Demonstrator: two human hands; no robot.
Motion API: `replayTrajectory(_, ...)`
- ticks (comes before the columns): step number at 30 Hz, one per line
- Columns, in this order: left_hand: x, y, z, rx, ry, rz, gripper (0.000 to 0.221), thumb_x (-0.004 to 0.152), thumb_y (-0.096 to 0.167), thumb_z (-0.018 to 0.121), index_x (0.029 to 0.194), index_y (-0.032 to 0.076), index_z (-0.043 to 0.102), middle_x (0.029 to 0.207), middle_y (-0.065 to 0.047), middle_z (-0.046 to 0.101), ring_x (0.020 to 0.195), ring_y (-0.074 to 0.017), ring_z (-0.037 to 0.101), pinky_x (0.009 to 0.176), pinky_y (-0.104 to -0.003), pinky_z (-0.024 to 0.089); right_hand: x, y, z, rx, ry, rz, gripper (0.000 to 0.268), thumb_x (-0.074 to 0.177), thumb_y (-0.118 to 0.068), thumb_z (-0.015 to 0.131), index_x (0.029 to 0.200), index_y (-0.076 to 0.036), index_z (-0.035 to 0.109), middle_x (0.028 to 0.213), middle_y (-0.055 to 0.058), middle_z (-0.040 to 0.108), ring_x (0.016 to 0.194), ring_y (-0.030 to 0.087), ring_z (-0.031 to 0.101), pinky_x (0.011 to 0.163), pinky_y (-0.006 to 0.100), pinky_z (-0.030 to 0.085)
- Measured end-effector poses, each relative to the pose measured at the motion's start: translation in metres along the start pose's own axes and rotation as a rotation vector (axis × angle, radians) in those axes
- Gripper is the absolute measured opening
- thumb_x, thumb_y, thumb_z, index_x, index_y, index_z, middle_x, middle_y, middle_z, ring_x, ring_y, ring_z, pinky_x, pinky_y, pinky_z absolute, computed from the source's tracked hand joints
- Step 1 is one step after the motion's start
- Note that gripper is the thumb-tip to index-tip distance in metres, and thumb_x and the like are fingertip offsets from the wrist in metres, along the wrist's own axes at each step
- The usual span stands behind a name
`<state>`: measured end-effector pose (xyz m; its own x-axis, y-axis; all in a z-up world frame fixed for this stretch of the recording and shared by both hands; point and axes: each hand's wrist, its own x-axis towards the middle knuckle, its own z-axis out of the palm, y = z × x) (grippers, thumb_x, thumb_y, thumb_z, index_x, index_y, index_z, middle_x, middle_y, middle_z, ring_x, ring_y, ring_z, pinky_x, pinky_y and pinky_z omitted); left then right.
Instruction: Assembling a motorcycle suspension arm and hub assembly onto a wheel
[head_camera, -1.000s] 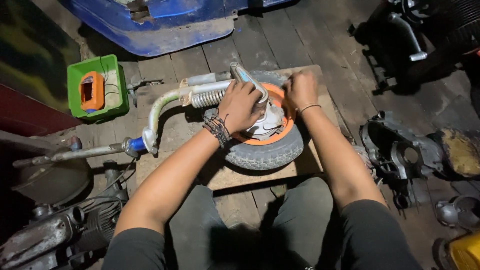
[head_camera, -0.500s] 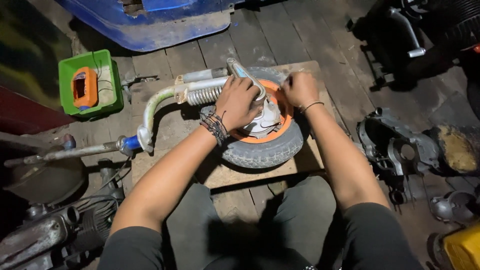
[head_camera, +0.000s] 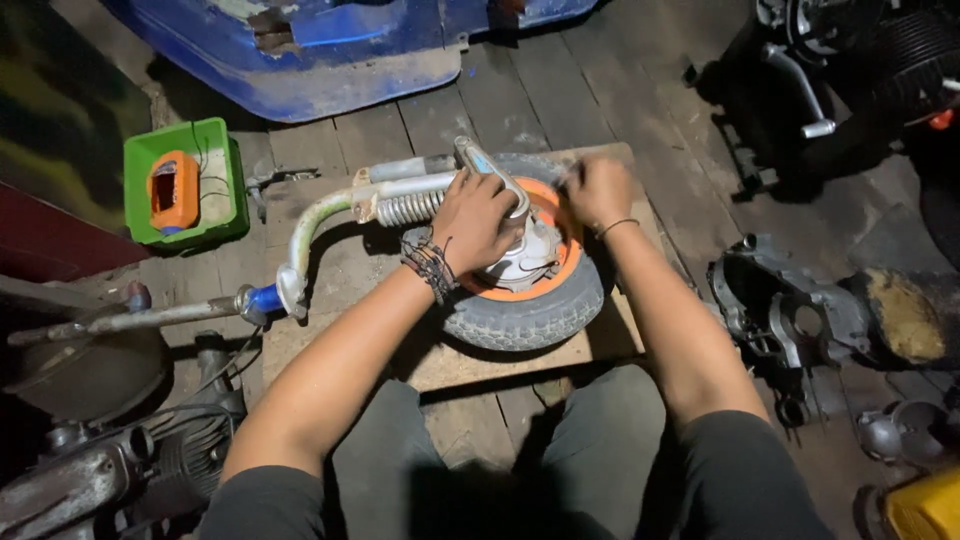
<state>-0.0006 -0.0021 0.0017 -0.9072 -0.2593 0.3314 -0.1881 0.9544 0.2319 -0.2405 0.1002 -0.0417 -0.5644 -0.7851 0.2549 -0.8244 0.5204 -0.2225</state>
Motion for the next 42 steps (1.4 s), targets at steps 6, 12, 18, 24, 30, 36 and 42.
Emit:
replayTrajectory(6, 0.007, 0.003, -0.007, -0.019, 0.014, -0.012, 0.031, 0.087, 0.037, 0.074, 0.099, 0.011, 0.067, 0.105, -0.014, 0.064, 0.118, -0.0411, 0.062, 0.113, -0.062, 0.032, 0.014, -0.017, -0.001, -0.114, -0.138, -0.044, 0.022, 0.092, -0.034, 0.070, 0.096, -0.014, 0.077, 0.084, 0.009, 0.074, 0.091, 0.033, 0.075, 0.078, 0.047, 0.060)
replayTrajectory(12, 0.015, -0.004, 0.004, 0.052, 0.061, -0.024, 0.027, 0.090, 0.039, 0.070, 0.097, 0.013, 0.068, 0.107, -0.014, 0.063, 0.119, -0.0389, 0.060, 0.114, -0.061, 0.032, 0.026, -0.026, 0.007, -0.050, -0.424, -0.054, 0.033, 0.095, -0.037, 0.064, 0.110, -0.011, 0.077, 0.105, 0.017, 0.078, 0.111, 0.038, 0.072, 0.092, 0.052, 0.058)
replayTrajectory(18, 0.015, -0.003, 0.002, 0.015, 0.033, -0.047, 0.024, 0.092, 0.038, 0.068, 0.094, 0.014, 0.067, 0.100, -0.010, 0.063, 0.115, -0.0359, 0.064, 0.115, -0.063, 0.031, 0.025, -0.060, -0.006, -0.274, -0.159, -0.210, 0.035, 0.082, -0.038, 0.078, 0.107, -0.013, 0.076, 0.098, 0.007, 0.075, 0.105, 0.026, 0.069, 0.091, 0.041, 0.055)
replayTrajectory(24, 0.009, -0.003, -0.004, -0.041, 0.025, -0.060, 0.021, 0.095, 0.034, 0.066, 0.096, 0.014, 0.067, 0.099, -0.009, 0.062, 0.111, -0.0350, 0.065, 0.115, -0.061, 0.033, 0.025, -0.035, 0.038, -0.249, -0.107, -0.296, 0.025, 0.079, -0.034, 0.078, 0.091, -0.012, 0.077, 0.081, 0.009, 0.073, 0.088, 0.029, 0.073, 0.079, 0.043, 0.057)
replayTrajectory(30, 0.008, -0.009, 0.010, 0.000, 0.051, -0.042, 0.025, 0.091, 0.040, 0.069, 0.098, 0.016, 0.065, 0.103, -0.006, 0.063, 0.112, -0.0326, 0.064, 0.114, -0.059, 0.036, 0.021, -0.057, 0.033, 0.022, -0.103, -0.226, 0.021, 0.093, -0.026, 0.069, 0.094, -0.005, 0.072, 0.085, 0.014, 0.070, 0.091, 0.034, 0.070, 0.083, 0.045, 0.054)
replayTrajectory(36, 0.001, -0.012, 0.011, -0.001, 0.070, -0.028, 0.024, 0.090, 0.037, 0.070, 0.103, 0.017, 0.066, 0.105, -0.006, 0.062, 0.114, -0.0308, 0.062, 0.114, -0.055, 0.037, 0.022, -0.050, 0.036, -0.142, -0.056, -0.214, 0.022, 0.087, -0.034, 0.072, 0.093, -0.013, 0.077, 0.085, 0.008, 0.072, 0.093, 0.028, 0.069, 0.089, 0.043, 0.052)
replayTrajectory(42, 0.003, -0.012, 0.011, -0.025, 0.091, -0.024, 0.023, 0.089, 0.038, 0.071, 0.101, 0.018, 0.066, 0.101, -0.004, 0.061, 0.110, -0.0288, 0.063, 0.113, -0.053, 0.038, 0.027, -0.049, 0.042, -0.049, -0.165, -0.208, 0.027, 0.092, -0.034, 0.066, 0.094, -0.009, 0.076, 0.090, 0.012, 0.073, 0.097, 0.033, 0.068, 0.087, 0.048, 0.054)
